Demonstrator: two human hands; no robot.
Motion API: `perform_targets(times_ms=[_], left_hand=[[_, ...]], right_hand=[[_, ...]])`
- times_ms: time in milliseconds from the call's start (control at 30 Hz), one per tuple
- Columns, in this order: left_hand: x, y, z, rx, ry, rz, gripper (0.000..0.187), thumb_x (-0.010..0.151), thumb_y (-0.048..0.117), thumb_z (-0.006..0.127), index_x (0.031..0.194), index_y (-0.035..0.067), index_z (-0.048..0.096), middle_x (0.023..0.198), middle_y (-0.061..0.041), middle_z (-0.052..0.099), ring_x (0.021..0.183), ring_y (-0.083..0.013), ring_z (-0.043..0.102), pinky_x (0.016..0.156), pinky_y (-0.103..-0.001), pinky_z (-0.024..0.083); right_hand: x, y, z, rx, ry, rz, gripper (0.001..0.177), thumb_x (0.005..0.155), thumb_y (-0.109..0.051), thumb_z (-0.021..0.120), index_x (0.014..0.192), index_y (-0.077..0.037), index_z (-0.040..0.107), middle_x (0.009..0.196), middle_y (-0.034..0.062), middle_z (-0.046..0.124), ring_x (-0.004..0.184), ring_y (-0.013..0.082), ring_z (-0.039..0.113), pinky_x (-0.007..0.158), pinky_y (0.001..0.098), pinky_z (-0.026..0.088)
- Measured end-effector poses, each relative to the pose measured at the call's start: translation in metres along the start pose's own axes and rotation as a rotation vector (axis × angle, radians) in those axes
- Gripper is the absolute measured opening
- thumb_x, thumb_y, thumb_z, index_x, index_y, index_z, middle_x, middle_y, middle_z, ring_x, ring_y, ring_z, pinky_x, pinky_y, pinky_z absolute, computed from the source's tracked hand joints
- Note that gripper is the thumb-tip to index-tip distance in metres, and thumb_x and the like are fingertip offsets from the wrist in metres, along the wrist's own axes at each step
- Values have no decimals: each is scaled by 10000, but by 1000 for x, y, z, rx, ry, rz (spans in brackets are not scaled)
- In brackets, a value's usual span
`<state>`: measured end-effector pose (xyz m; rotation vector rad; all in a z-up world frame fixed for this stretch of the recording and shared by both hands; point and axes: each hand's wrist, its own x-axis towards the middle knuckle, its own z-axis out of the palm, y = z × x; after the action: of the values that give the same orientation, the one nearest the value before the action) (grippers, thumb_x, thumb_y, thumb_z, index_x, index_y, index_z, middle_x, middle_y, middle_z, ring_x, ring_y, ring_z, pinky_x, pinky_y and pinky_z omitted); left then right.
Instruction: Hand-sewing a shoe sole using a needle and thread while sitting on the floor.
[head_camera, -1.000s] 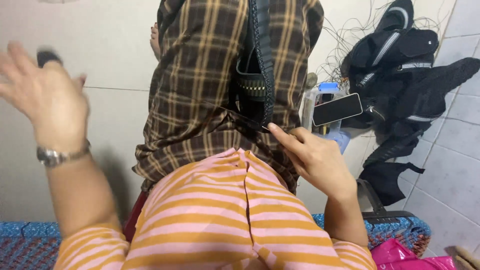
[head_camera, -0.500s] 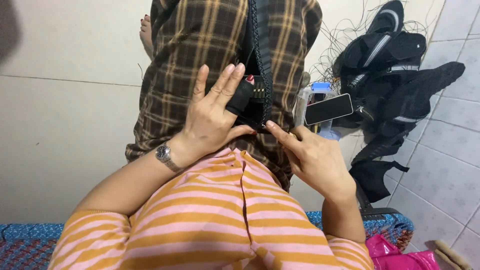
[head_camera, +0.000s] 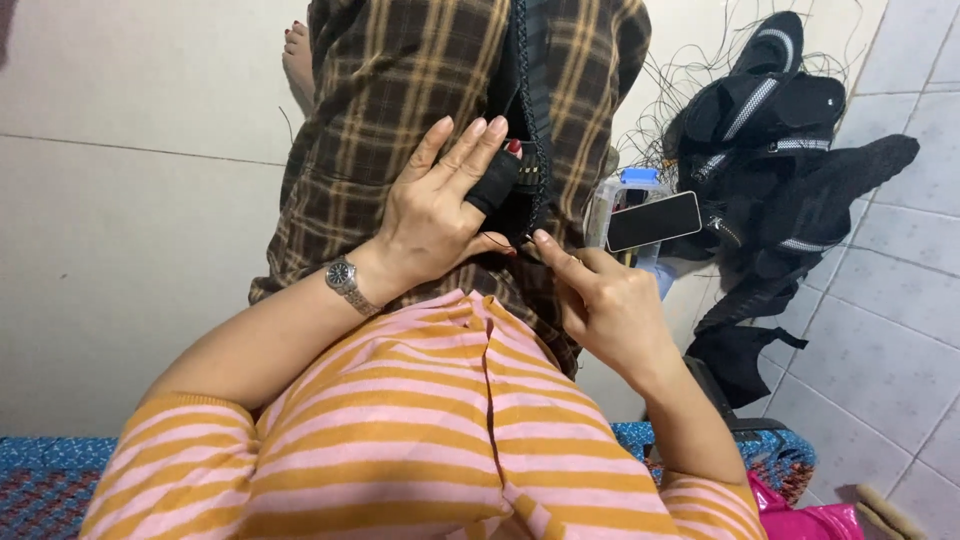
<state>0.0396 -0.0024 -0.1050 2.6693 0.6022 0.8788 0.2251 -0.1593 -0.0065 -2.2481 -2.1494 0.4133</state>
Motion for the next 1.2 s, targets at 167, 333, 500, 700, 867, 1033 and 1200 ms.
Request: perform_targets(times_ms=[167,333,500,700,867,1033,1200], left_hand=[[4,-4,-6,-22,32,36,774,860,666,659,1276,15,714,1528,-212,493,1403,-339,508,1246,-508,242],[7,-5,-10,-34,53,35,734,922,675,590,1188,12,755,1526,-202,499,1393,-330,525,1249,-496,245],[3,-3,-17,-29,53,62,770,928,687,574,1267,10,715,1506,-218,515,1376,-350,538,1236,-501,266],[-33,21,-54,-202,106,21,329,998,474,604,915,202,769,1211,5,683,1159,-248,570,995,-488,399],[-8,52,-94,-1506,-133,-744,186,885,71,745,1048,-16,731,1252,-175,699,1195,-268,641,1002,-419,532],[7,51,-86,-1432,-295,-1189,178,911,62,723,1083,16,726,615,-102,646,559,-115,626,544,-263,604],[7,48,-80,-1172,-359,-1340,198,857,76,773,1051,41,778,541,-93,614,500,-113,630,476,-256,623]], right_hand=[[7,-1,3,334,147,-29,450,870,-115,665,1279,-293,727,877,78,730,695,325,719,559,394,564],[13,-8,2,397,206,-33,405,855,-85,711,1221,-254,757,906,111,756,717,333,732,562,395,569],[17,-18,-5,444,257,-21,362,871,-32,723,1189,-198,773,925,128,771,698,328,734,498,364,568],[-2,-27,-6,372,278,-20,299,852,-103,739,1151,-125,742,978,66,767,829,252,749,681,343,597],[-2,-38,-18,-67,296,-109,151,923,-176,660,1068,-141,677,939,32,674,852,218,701,694,315,555],[-3,-31,-10,18,266,-94,190,944,-160,609,1131,-166,646,879,-2,634,774,197,691,635,307,547],[4,-27,-11,63,248,-129,182,949,-163,620,1128,-187,643,834,-29,608,731,185,685,597,294,542]])
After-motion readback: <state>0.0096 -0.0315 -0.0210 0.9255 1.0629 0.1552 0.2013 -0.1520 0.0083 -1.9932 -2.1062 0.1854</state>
